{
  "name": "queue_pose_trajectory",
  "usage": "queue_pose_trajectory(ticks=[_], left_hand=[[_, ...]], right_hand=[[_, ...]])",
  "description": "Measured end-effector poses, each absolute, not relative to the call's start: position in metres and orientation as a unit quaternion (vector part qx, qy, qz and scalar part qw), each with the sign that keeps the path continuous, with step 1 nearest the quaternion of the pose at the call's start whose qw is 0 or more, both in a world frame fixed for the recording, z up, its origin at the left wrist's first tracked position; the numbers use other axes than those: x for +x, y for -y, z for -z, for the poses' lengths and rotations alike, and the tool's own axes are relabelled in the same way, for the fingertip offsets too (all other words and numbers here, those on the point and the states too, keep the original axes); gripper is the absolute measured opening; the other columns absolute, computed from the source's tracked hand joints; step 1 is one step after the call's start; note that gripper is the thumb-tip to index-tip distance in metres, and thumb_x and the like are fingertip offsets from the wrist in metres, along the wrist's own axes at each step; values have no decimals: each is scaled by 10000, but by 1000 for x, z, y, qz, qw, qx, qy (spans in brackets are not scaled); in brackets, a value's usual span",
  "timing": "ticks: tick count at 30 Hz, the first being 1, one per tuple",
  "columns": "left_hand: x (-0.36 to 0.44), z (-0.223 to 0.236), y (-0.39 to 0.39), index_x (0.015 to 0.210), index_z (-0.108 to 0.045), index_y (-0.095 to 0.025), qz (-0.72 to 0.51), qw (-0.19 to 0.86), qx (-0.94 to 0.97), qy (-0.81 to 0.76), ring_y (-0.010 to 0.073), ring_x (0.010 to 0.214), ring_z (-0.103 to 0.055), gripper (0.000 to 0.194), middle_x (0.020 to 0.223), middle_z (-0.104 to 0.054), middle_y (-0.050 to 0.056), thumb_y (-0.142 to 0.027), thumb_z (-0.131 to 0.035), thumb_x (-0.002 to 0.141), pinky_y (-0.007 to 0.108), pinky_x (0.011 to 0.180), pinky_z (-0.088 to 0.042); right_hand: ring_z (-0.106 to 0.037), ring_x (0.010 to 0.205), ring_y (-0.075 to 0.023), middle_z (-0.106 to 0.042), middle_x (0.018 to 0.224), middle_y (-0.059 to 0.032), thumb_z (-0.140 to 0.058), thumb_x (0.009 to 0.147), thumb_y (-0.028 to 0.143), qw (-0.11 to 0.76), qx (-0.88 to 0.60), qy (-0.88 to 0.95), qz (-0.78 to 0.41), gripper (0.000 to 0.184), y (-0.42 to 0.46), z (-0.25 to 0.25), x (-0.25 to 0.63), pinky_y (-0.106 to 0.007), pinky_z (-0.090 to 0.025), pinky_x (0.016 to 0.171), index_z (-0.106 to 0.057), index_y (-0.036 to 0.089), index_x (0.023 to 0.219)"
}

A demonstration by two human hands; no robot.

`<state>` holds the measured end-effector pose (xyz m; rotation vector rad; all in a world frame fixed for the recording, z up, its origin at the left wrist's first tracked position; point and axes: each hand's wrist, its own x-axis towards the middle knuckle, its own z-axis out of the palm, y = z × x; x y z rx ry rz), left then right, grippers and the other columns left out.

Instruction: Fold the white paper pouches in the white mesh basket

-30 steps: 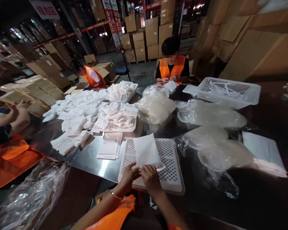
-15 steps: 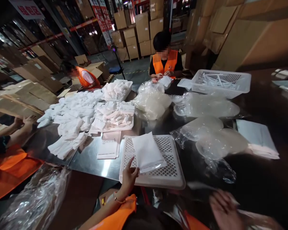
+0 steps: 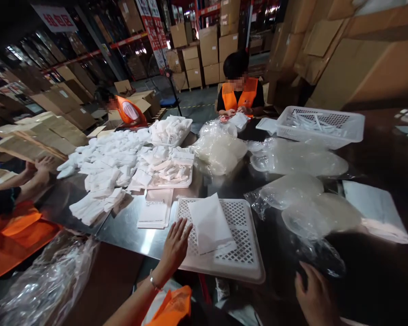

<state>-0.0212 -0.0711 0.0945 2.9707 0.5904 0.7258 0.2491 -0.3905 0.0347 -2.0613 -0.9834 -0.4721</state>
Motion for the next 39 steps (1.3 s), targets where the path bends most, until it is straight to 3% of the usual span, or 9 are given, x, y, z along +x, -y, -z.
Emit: queue_pose_trajectory(ticks=[3, 5, 7, 13, 16, 20, 26, 33, 39], left_hand=[[-9, -91, 60, 1469, -334, -280, -185, -65, 978, -73, 280, 1417, -303, 593, 1523, -356, 96, -117, -458, 912, 528, 1139, -282], [-2, -86, 58, 1469, -332, -261, -171, -81, 982, -2, 268, 1418, -301, 536, 1515, -376, 83, -241, -467, 951, 501, 1152, -267], [2, -80, 58, 1447, -373, -220, -164, -83, 982, 38, 255, 1406, -325, 483, 1482, -431, 72, -279, -438, 971, 472, 1160, -264], [-3, -71, 48, 1394, -440, -158, -119, -45, 989, 69, 246, 1389, -357, 420, 1430, -493, 96, -231, -400, 982, 441, 1159, -276], [0, -77, 40, 1403, -437, -192, -112, -40, 988, 98, 298, 1421, -284, 449, 1481, -418, 126, -290, -446, 965, 494, 1161, -244], [15, -83, 36, 1485, -299, -250, -73, -18, 990, 117, 374, 1419, -254, 654, 1530, -303, 179, -352, -563, 895, 579, 1139, -218], [26, -70, 40, 1411, -439, -250, -64, 42, 991, 112, 290, 1363, -388, 466, 1421, -490, 120, -287, -481, 948, 501, 1138, -275], [15, -75, 40, 1401, -451, -241, -75, 101, 986, 109, 239, 1403, -330, 443, 1452, -467, 94, -256, -440, 958, 476, 1174, -225], [7, -78, 55, 1302, -525, -150, -227, 303, 924, -53, 172, 1289, -477, 452, 1288, -611, 111, -111, -338, 892, 444, 1161, -292]], right_hand=[[-561, 1205, -266, -621, 1257, -130, -499, 892, 182, 226, -707, 613, 270, 552, 314, -57, 267, -452, -466, 1002, -405, 305, 1422], [-538, 1237, -213, -594, 1319, -35, -402, 909, 94, 156, -597, 749, 242, 533, 259, -67, 272, -442, -494, 998, -439, 343, 1379], [-494, 1279, -180, -555, 1366, -9, -388, 921, 76, 122, -533, 820, 167, 530, 220, -69, 272, -432, -483, 1031, -434, 337, 1380], [-390, 1345, -198, -533, 1372, -102, -397, 922, 57, 193, -470, 859, 72, 487, 202, -60, 269, -464, -402, 1107, -435, 192, 1389], [-315, 1378, -236, -486, 1411, -101, -437, 910, 69, 185, -481, 856, 46, 500, 207, -66, 267, -505, -406, 1088, -444, 228, 1384], [-298, 1385, -261, -431, 1454, -99, -469, 875, 62, 159, -524, 835, -42, 518, 201, -71, 260, -578, -328, 1110, -493, 271, 1348], [-411, 1334, -214, -504, 1390, -128, -359, 827, -9, 157, -526, 834, -53, 568, 204, -52, 264, -478, -411, 1091, -509, 183, 1341], [-429, 1330, -161, -581, 1326, -93, -307, 771, -52, 251, -552, 795, -1, 654, 223, -41, 258, -426, -399, 1110, -499, 175, 1354], [-616, 1123, -205, -683, 1166, -76, -349, 964, 283, 348, -623, 699, 38, 373, 226, -61, 253, -429, -533, 936, -625, 249, 1213]])
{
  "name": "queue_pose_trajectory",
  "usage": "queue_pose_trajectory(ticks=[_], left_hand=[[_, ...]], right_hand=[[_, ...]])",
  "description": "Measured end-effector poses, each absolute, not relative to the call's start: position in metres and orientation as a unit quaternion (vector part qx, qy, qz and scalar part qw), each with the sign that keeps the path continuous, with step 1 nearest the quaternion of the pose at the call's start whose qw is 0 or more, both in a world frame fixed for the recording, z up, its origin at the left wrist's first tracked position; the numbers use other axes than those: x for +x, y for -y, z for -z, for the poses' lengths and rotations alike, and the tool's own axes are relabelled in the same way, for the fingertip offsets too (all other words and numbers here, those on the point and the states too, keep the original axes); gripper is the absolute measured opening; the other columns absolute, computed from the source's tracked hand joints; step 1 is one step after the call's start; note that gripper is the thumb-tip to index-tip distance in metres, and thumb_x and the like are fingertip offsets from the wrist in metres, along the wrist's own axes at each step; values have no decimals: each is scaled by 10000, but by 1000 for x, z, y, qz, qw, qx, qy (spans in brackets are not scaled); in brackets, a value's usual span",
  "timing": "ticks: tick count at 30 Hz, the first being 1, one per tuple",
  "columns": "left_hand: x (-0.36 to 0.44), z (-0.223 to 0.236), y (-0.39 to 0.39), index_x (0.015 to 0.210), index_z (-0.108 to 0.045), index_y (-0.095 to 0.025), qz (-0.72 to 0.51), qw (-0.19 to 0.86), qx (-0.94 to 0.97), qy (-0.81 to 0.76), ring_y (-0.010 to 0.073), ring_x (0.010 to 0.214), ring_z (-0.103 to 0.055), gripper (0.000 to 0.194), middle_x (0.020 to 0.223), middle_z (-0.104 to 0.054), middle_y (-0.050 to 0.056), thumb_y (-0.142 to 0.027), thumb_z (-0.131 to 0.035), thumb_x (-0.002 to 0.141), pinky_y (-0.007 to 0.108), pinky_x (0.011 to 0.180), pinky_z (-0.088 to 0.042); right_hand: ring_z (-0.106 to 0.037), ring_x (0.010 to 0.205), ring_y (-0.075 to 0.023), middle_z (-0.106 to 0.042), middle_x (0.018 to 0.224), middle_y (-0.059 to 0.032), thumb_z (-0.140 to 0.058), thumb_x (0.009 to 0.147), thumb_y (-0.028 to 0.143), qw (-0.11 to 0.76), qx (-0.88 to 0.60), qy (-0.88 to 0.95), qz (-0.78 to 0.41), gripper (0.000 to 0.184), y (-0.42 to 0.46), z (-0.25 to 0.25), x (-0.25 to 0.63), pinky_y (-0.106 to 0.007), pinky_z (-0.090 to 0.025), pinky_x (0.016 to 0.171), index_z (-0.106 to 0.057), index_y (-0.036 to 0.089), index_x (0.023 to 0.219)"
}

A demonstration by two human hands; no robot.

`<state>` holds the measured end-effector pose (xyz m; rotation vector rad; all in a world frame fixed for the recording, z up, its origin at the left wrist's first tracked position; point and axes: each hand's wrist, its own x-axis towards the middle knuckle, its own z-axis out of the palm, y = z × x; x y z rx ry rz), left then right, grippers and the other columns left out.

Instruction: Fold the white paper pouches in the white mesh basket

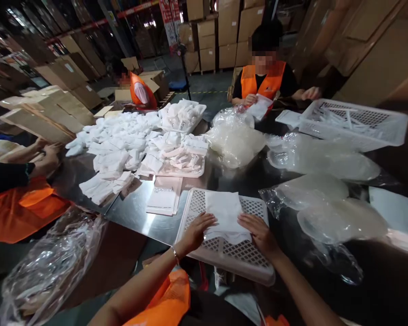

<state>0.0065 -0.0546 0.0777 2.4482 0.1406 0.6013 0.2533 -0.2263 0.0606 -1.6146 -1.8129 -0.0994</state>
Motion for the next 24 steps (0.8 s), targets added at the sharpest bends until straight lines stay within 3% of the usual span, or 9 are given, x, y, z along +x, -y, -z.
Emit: queue_pose_trajectory(ticks=[4, 7, 9, 13, 16, 19, 22, 24], left_hand=[[13, -75, 64, 1106, -614, -178, -285, 407, 853, -159, 195, 1030, -615, 323, 1054, -695, 88, -209, -374, 892, 447, 1086, -377], [25, -78, 70, 871, -627, -191, -301, 464, 785, -279, 212, 862, -601, 336, 886, -679, 98, -392, -365, 934, 359, 852, -474], [37, -82, 75, 733, -565, -208, -310, 492, 731, -359, 187, 724, -551, 414, 749, -626, 70, -488, -347, 946, 299, 707, -439], [56, -88, 78, 650, -437, -233, -345, 492, 668, -439, 163, 594, -443, 464, 616, -495, 10, -577, -328, 940, 281, 603, -347], [61, -88, 76, 656, -414, -240, -349, 487, 666, -444, 165, 574, -428, 454, 604, -478, 4, -576, -313, 944, 288, 583, -321], [61, -87, 73, 665, -416, -239, -352, 474, 676, -442, 163, 573, -449, 448, 605, -491, 8, -558, -289, 952, 287, 580, -326], [60, -85, 70, 666, -412, -233, -360, 445, 692, -440, 156, 564, -459, 446, 599, -499, 7, -530, -258, 962, 283, 571, -332], [59, -84, 68, 663, -413, -230, -361, 431, 700, -439, 152, 550, -459, 444, 586, -499, 4, -517, -256, 963, 282, 559, -331]], right_hand=[[-676, 957, -207, -731, 992, -63, -354, 968, 413, 421, -649, 634, 22, 382, 219, -70, 244, -392, -573, 825, -687, 241, 1040], [-685, 779, -212, -723, 803, -63, -381, 946, 497, 459, -715, 528, 22, 427, 209, -69, 232, -366, -581, 689, -677, 228, 797], [-660, 662, -212, -690, 698, -71, -379, 942, 494, 466, -746, 473, 44, 441, 201, -64, 225, -353, -557, 594, -623, 218, 698], [-577, 490, -194, -622, 564, -67, -328, 953, 454, 475, -780, 401, 74, 440, 188, -58, 218, -315, -461, 452, -577, 208, 686], [-581, 503, -191, -614, 568, -59, -357, 944, 467, 493, -775, 390, 62, 410, 185, -59, 219, -306, -469, 470, -580, 207, 718], [-642, 637, -199, -666, 693, -69, -463, 884, 568, 516, -747, 419, 26, 409, 189, -65, 221, -314, -536, 570, -618, 201, 793], [-666, 769, -218, -699, 774, -65, -572, 774, 652, 522, -714, 465, -32, 441, 194, -71, 224, -348, -567, 708, -651, 219, 739], [-665, 752, -214, -702, 750, -63, -506, 809, 658, 518, -720, 458, -59, 471, 194, -73, 224, -345, -563, 701, -652, 225, 695]])
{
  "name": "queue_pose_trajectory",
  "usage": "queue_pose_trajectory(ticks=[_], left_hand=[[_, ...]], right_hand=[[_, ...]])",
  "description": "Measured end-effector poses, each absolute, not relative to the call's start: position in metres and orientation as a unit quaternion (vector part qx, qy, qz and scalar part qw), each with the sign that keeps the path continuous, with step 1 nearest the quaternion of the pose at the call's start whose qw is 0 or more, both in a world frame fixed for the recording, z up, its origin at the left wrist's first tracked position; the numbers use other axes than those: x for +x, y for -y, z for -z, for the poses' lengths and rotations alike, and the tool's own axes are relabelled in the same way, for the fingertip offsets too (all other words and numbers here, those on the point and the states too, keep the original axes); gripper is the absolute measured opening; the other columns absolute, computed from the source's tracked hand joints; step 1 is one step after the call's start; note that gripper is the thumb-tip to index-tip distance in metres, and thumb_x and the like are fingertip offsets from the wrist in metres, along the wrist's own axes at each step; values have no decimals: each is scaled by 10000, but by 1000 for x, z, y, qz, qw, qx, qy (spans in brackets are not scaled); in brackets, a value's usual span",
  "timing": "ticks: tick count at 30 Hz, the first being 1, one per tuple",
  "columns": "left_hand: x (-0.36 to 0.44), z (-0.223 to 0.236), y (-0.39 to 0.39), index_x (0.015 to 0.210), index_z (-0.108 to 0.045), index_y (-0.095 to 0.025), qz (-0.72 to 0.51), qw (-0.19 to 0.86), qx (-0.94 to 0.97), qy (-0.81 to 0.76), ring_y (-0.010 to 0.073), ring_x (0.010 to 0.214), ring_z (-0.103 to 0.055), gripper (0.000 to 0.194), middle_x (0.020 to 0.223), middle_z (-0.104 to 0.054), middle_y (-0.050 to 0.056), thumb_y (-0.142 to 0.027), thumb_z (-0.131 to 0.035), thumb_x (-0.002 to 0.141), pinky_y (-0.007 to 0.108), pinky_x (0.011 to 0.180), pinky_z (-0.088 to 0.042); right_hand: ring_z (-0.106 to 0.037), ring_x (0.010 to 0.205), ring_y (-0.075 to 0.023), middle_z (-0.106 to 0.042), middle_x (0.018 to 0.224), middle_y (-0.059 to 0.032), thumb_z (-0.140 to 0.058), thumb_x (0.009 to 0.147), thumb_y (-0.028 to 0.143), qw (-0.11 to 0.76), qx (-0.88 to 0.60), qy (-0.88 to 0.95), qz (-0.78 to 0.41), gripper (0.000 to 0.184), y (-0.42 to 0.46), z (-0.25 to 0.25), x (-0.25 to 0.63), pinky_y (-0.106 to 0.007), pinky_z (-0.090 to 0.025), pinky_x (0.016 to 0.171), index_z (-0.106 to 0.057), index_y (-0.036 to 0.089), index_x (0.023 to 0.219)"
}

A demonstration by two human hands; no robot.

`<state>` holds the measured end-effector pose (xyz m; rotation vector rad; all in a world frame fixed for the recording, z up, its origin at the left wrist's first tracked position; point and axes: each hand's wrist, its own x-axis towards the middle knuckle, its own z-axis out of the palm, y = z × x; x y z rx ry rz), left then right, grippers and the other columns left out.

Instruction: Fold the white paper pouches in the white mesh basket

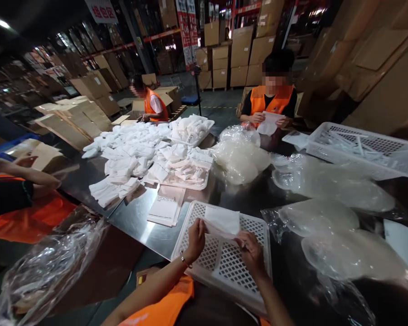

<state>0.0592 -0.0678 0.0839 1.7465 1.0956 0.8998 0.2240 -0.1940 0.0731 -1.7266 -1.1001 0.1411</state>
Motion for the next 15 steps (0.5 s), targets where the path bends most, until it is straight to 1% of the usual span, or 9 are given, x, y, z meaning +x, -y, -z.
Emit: queue_pose_trajectory(ticks=[3, 7, 9, 11, 13, 15], left_hand=[[60, -82, 64, 645, -414, -228, -356, 413, 711, -445, 151, 539, -464, 447, 575, -509, 11, -503, -254, 958, 283, 541, -318], [61, -78, 60, 641, -432, -224, -346, 386, 717, -466, 156, 544, -478, 406, 590, -538, 21, -455, -288, 942, 280, 535, -300], [61, -77, 59, 661, -461, -218, -319, 363, 729, -484, 157, 555, -498, 359, 610, -561, 24, -396, -319, 939, 278, 547, -304], [60, -77, 59, 696, -504, -211, -262, 329, 754, -504, 163, 580, -533, 318, 645, -594, 33, -324, -338, 941, 278, 560, -311], [59, -78, 58, 729, -544, -203, -206, 298, 776, -516, 173, 604, -562, 297, 672, -620, 44, -279, -355, 945, 281, 562, -308], [58, -80, 57, 751, -574, -194, -180, 284, 787, -518, 180, 617, -577, 289, 686, -638, 52, -271, -378, 950, 286, 561, -299]], right_hand=[[-645, 618, -209, -677, 648, -85, -350, 888, 633, 507, -762, 397, -58, 563, 189, -74, 222, -318, -523, 566, -632, 203, 660], [-578, 488, -208, -614, 523, -87, -290, 892, 634, 470, -803, 362, -50, 605, 179, -75, 222, -313, -422, 473, -592, 195, 606], [-526, 440, -196, -581, 482, -76, -305, 869, 634, 444, -816, 366, -49, 584, 176, -73, 225, -313, -357, 454, -565, 204, 571], [-484, 422, -185, -560, 464, -71, -335, 841, 608, 418, -828, 371, -44, 540, 173, -71, 227, -312, -302, 457, -544, 211, 541], [-458, 428, -176, -553, 463, -71, -355, 818, 561, 396, -838, 374, -36, 489, 172, -67, 229, -312, -272, 476, -534, 215, 522], [-446, 439, -170, -556, 469, -71, -362, 802, 508, 381, -843, 378, -27, 447, 172, -62, 230, -313, -267, 497, -536, 215, 513]])
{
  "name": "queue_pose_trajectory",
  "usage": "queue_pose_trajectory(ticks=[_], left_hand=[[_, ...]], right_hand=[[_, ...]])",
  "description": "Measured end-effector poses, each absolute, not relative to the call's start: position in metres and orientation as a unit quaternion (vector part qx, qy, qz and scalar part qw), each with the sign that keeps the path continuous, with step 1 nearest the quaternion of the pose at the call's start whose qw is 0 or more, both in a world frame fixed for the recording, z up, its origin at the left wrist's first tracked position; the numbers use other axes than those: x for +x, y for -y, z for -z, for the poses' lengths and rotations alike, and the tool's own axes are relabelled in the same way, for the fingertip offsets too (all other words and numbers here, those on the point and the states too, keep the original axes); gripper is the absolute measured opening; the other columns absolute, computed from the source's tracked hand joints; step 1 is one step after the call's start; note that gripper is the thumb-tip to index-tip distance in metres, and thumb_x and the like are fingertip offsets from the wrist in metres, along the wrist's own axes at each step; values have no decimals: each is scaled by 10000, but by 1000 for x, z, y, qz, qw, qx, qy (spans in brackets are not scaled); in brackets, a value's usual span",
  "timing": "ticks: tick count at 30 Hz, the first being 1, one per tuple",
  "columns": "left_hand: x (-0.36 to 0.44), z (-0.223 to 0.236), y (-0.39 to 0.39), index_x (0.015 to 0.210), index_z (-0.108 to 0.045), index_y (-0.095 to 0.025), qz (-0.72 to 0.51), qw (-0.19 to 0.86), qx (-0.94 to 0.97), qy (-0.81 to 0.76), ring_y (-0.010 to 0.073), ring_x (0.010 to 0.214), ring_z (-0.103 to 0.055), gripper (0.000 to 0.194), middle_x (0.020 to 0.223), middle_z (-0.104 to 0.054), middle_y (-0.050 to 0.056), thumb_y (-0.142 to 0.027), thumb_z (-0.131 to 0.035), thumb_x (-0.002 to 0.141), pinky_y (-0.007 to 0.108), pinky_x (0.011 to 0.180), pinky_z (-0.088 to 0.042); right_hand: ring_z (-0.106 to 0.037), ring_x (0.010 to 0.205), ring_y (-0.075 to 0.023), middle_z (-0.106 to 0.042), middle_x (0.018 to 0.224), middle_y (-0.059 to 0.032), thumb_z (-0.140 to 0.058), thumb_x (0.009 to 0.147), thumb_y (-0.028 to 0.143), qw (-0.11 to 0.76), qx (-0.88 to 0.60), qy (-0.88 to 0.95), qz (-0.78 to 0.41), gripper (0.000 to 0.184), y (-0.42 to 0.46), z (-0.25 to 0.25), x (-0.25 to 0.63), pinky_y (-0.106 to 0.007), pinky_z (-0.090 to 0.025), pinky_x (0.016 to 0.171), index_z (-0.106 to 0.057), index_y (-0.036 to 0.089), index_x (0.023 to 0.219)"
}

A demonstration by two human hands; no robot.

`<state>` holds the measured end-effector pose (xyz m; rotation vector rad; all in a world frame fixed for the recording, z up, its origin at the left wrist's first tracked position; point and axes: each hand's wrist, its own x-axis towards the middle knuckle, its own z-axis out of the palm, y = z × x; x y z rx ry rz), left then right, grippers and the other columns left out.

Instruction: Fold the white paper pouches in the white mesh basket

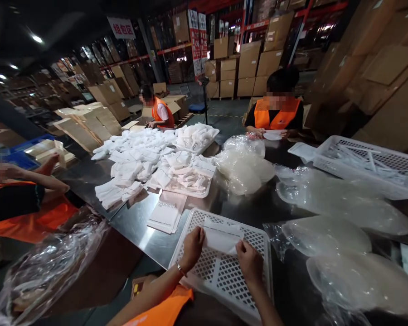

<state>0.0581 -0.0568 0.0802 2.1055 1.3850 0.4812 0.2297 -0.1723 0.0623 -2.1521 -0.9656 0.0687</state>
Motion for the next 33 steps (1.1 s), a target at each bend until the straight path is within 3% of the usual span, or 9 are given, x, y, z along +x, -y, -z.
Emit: queue_pose_trajectory(ticks=[8, 17, 19, 21, 23, 25, 27, 31, 33], left_hand=[[53, -88, 53, 817, -622, -173, -110, 231, 823, -507, 186, 650, -613, 270, 740, -682, 77, -228, -401, 961, 291, 562, -264], [46, -82, 54, 830, -617, -188, -107, 218, 836, -491, 198, 680, -643, 280, 750, -686, 75, -237, -376, 962, 279, 592, -382], [47, -86, 51, 966, -621, -174, -151, 225, 831, -487, 207, 721, -656, 253, 810, -694, 82, -224, -373, 953, 294, 624, -449], [52, -92, 48, 1177, -564, -141, -225, 214, 833, -458, 226, 896, -665, 321, 1000, -690, 128, -158, -362, 927, 344, 754, -520], [61, -97, 47, 1300, -494, -122, -268, 186, 864, -384, 247, 1162, -578, 442, 1243, -610, 165, -79, -348, 885, 430, 975, -483], [73, -99, 49, 1328, -489, -132, -241, 174, 912, -285, 261, 1336, -430, 494, 1374, -530, 149, -50, -360, 859, 506, 1119, -354], [83, -94, 53, 1364, -465, -142, -186, 192, 936, -228, 264, 1400, -336, 510, 1438, -475, 130, -67, -372, 868, 547, 1166, -261], [90, -73, 58, 1441, -325, -19, -158, 287, 895, -304, 305, 1460, -125, 576, 1548, -231, 208, -129, -376, 878, 574, 1183, -164], [90, -71, 56, 1451, -285, 13, -193, 375, 833, -358, 296, 1465, -83, 618, 1564, -158, 222, -187, -399, 878, 519, 1200, -154]], right_hand=[[-507, 491, -182, -610, 526, -93, -391, 816, 426, 356, -841, 407, 29, 411, 173, -49, 230, -314, -308, 535, -575, 200, 527], [-513, 493, -176, -539, 507, -35, -412, 859, 359, 367, -809, 450, 97, 339, 177, -41, 231, -312, -388, 525, -486, 220, 557], [-571, 587, -202, -580, 618, -59, -421, 861, 364, 381, -802, 444, 121, 272, 174, -45, 232, -331, -457, 563, -528, 202, 671], [-630, 871, -274, -638, 889, -160, -415, 875, 357, 393, -790, 449, 145, 283, 167, -51, 231, -407, -531, 727, -583, 130, 904], [-533, 1188, -299, -582, 1199, -213, -394, 891, 300, 385, -765, 499, 135, 374, 155, -57, 229, -464, -487, 954, -547, 88, 1158], [-472, 1286, -260, -556, 1319, -144, -380, 885, 241, 363, -735, 566, 90, 420, 143, -57, 225, -452, -422, 1063, -524, 151, 1269], [-494, 1274, -264, -582, 1316, -108, -386, 872, 248, 349, -718, 600, 43, 434, 134, -49, 222, -468, -405, 1080, -550, 188, 1270], [-468, 1282, -366, -520, 1363, -212, -401, 884, 439, 388, -747, 539, -19, 544, 137, -25, 226, -532, -421, 1040, -542, 94, 1281], [-465, 1282, -372, -489, 1382, -239, -365, 888, 510, 420, -759, 496, -42, 630, 141, -20, 229, -533, -426, 1031, -497, 73, 1322]])
